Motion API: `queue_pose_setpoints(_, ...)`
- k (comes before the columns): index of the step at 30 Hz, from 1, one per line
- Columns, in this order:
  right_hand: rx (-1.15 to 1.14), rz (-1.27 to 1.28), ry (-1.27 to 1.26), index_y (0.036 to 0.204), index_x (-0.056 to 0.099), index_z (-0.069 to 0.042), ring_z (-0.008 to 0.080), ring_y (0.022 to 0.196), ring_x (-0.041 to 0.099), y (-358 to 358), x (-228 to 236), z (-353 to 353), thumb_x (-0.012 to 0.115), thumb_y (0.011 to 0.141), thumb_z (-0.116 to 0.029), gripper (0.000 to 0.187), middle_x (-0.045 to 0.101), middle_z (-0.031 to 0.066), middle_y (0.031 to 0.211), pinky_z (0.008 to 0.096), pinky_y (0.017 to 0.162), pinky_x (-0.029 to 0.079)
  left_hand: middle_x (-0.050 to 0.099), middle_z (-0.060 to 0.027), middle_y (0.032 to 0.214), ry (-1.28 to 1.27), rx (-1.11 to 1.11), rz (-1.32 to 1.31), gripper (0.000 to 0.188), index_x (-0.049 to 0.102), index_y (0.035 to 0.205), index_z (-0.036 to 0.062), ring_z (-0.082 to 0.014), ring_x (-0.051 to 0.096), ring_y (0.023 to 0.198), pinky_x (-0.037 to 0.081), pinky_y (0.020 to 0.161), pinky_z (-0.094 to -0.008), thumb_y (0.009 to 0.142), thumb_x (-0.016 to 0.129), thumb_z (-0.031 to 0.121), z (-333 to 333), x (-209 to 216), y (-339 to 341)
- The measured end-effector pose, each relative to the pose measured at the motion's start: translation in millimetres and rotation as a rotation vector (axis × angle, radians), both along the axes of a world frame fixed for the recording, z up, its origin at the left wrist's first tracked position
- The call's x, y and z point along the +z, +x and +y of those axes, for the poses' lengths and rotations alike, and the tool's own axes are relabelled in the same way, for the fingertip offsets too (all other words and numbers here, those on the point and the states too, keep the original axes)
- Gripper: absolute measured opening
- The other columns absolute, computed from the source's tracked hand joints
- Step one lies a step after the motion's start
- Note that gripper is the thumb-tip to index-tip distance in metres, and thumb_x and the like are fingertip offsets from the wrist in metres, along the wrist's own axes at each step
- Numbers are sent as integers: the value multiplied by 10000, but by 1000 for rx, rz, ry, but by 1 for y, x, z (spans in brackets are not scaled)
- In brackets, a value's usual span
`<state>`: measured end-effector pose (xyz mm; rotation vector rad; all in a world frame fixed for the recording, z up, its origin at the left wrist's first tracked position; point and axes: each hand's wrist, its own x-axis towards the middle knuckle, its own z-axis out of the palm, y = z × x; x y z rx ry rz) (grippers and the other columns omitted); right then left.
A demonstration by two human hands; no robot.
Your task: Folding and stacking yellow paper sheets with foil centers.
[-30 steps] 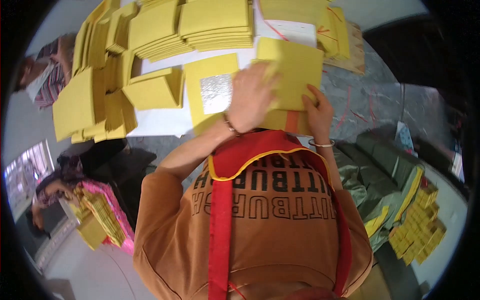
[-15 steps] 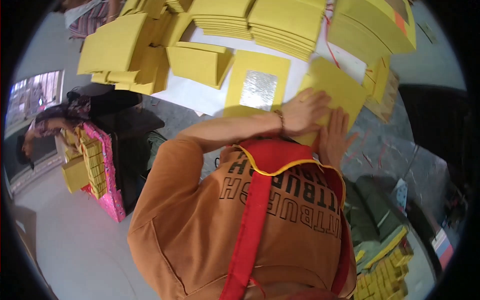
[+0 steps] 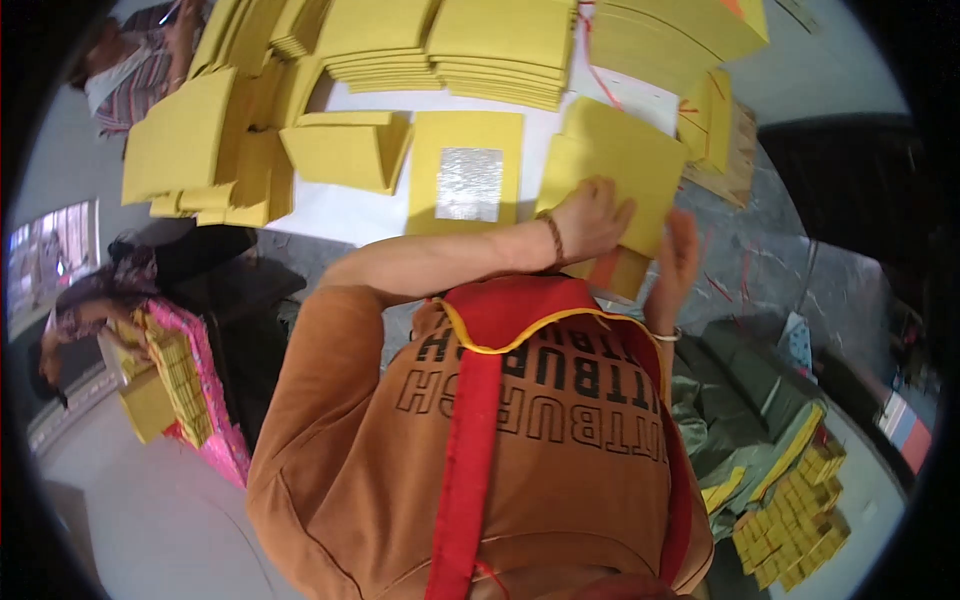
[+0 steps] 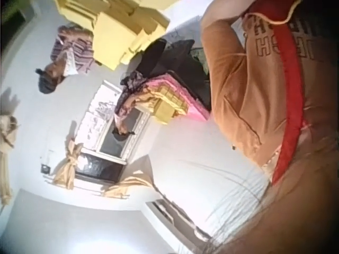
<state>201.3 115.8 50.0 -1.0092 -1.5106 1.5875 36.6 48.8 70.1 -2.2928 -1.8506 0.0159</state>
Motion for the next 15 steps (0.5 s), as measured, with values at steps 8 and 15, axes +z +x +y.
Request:
queue_pose_setpoints(8,-129,-111,11,1316,375,-20,247,1202,443,9,7,6,382,958,-190,397,458,152,1296,384,993,348,631,-79,931,-494,347,-1700,388,528,1160,-28,-128,564,839,460,760,-273,807,525,132,-122,83,-140)
queue_pose_setpoints(15,-118,-153,52,1198,496,31,195,1089,518,10,-10,14,467,924,-146,328,566,135,1156,321,938,381,610,-105,1090,-56,643,-1064,476,535,1211,90,-239,571,990,438,855,-340,752,466,-14,-222,101,-223)
